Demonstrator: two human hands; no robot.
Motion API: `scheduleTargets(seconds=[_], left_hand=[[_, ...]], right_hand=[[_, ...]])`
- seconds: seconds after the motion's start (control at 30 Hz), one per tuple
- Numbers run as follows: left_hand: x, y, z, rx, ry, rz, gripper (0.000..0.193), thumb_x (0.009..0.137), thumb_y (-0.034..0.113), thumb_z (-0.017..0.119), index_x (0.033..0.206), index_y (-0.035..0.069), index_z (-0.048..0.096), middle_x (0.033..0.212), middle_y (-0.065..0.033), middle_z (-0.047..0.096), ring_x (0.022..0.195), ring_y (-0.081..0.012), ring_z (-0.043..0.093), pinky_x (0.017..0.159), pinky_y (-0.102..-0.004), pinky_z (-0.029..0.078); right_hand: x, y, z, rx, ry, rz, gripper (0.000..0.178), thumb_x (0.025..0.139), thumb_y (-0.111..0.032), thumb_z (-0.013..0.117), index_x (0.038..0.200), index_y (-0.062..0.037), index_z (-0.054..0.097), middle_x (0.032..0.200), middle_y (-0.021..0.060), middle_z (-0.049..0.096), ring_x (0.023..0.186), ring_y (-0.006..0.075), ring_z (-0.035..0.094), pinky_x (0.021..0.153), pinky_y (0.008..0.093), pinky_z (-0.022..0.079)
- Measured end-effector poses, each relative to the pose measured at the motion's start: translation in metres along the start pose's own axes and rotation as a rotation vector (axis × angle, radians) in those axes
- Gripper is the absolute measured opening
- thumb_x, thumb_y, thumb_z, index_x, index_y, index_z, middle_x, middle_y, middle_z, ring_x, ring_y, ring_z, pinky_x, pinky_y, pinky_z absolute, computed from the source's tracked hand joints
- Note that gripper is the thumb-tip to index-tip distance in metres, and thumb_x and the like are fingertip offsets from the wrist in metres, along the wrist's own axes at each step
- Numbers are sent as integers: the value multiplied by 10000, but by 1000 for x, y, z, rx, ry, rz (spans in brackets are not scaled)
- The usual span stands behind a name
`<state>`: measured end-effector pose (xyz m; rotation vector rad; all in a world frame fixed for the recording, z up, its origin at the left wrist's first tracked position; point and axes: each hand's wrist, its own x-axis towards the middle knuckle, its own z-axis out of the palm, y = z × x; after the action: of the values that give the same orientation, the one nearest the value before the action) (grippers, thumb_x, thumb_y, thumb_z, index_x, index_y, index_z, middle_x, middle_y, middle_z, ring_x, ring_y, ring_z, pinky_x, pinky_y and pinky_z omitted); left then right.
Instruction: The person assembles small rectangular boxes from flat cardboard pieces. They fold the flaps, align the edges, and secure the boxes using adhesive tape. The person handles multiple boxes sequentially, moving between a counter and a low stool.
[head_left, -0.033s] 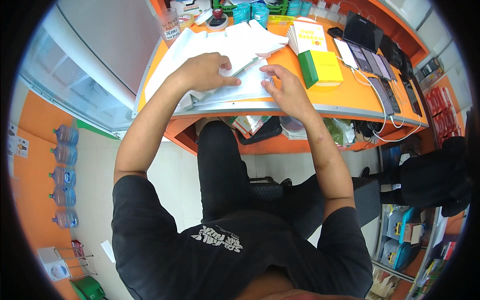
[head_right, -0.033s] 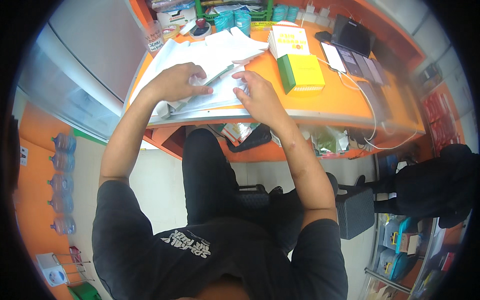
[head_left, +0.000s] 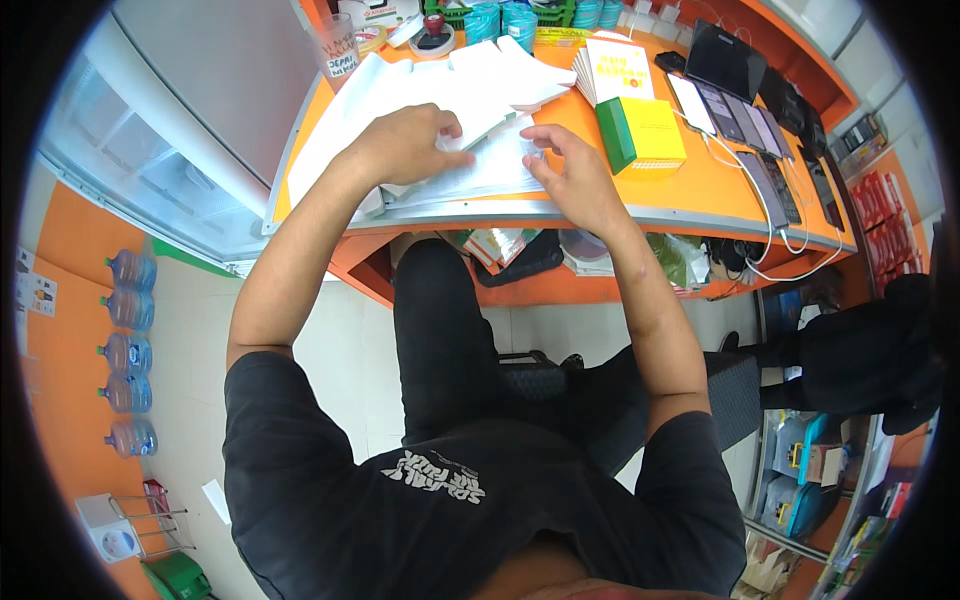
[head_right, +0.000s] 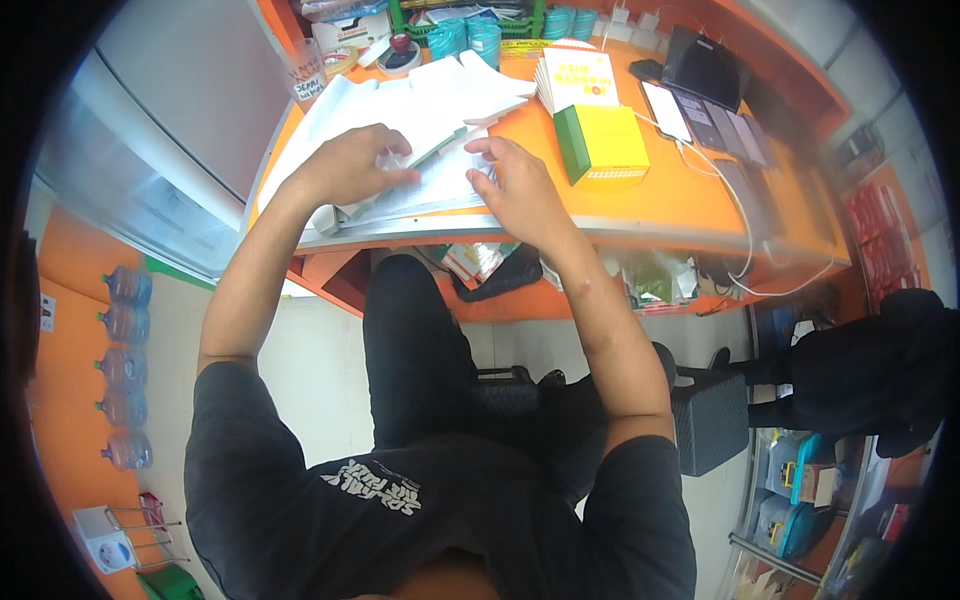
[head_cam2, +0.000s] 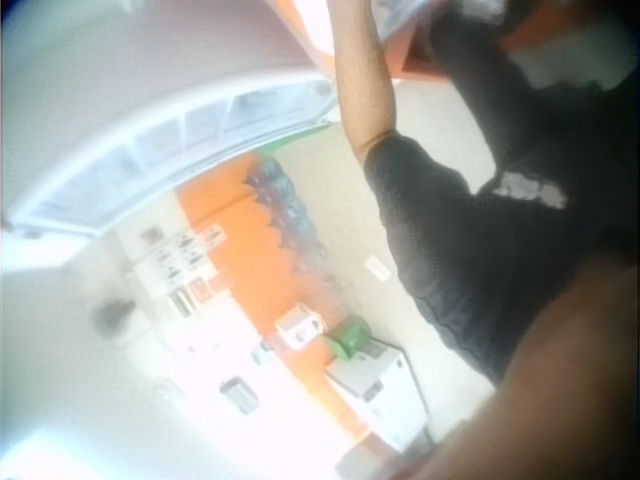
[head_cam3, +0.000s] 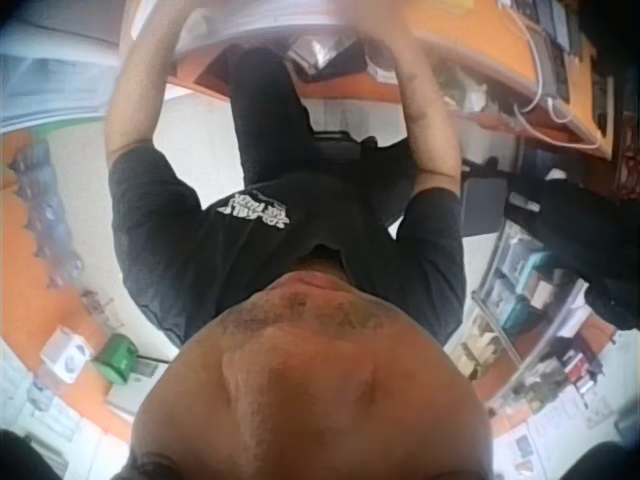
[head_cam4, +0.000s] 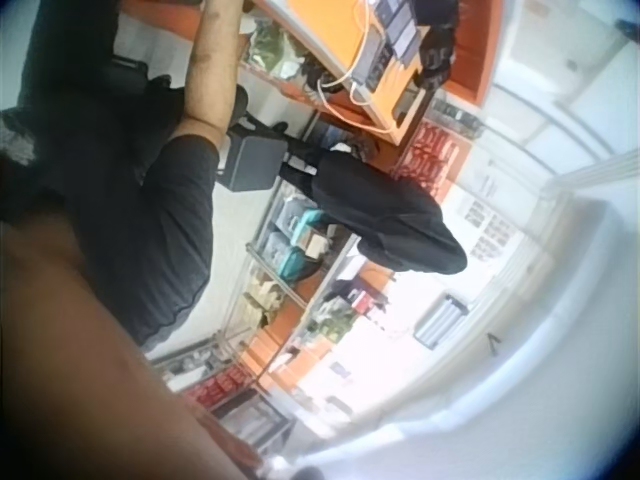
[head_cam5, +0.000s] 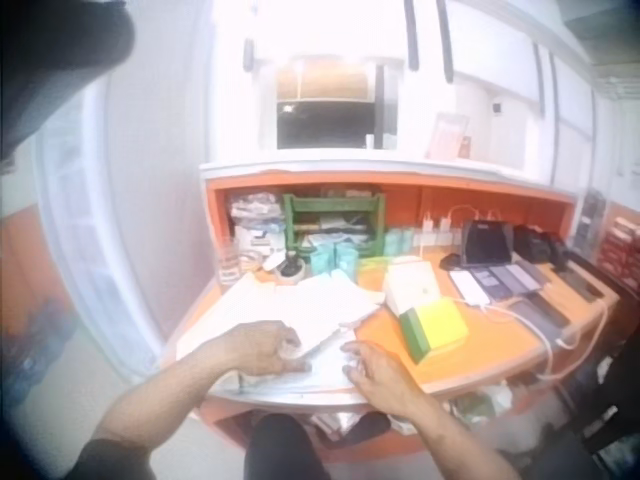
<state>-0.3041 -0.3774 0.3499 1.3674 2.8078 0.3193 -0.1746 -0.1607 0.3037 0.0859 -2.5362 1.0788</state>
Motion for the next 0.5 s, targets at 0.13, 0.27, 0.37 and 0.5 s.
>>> scheduleTargets(seconds=[0.13, 0.27, 0.37, 0.5], left_hand=[[8, -25, -5, -308, -106, -12, 502, 877, 524, 682, 1131, 92, 726, 1116, -134, 703, 1069, -259, 637, 948, -384, 478], [18, -47, -4, -465, -199, -71, 533, 895, 515, 672, 1205, 82, 703, 1174, -116, 689, 1132, -223, 591, 1026, -359, 410], [19, -54, 0, -504, -205, -154, 542, 905, 510, 663, 1238, 84, 691, 1202, -122, 682, 1162, -216, 581, 1051, -347, 388], [21, -62, 5, -568, -198, -125, 535, 913, 499, 660, 1251, 85, 684, 1210, -119, 680, 1159, -221, 585, 1071, -337, 368]], right_hand=[[9, 4, 4, 92, 87, -41, 286, 927, -144, 647, 1185, -20, 634, 1125, 132, 686, 1085, 240, 644, 967, 354, 482], [27, 1, 7, 142, 107, -49, 276, 934, -134, 638, 1185, -22, 639, 1122, 121, 693, 1076, 232, 648, 954, 355, 491], [43, -5, 9, 135, 102, -85, 283, 936, -143, 635, 1195, -29, 638, 1129, 127, 690, 1082, 237, 646, 951, 355, 493], [65, -13, 9, 77, 61, -103, 280, 945, -156, 624, 1205, -53, 642, 1135, 124, 687, 1094, 241, 641, 948, 350, 492]])
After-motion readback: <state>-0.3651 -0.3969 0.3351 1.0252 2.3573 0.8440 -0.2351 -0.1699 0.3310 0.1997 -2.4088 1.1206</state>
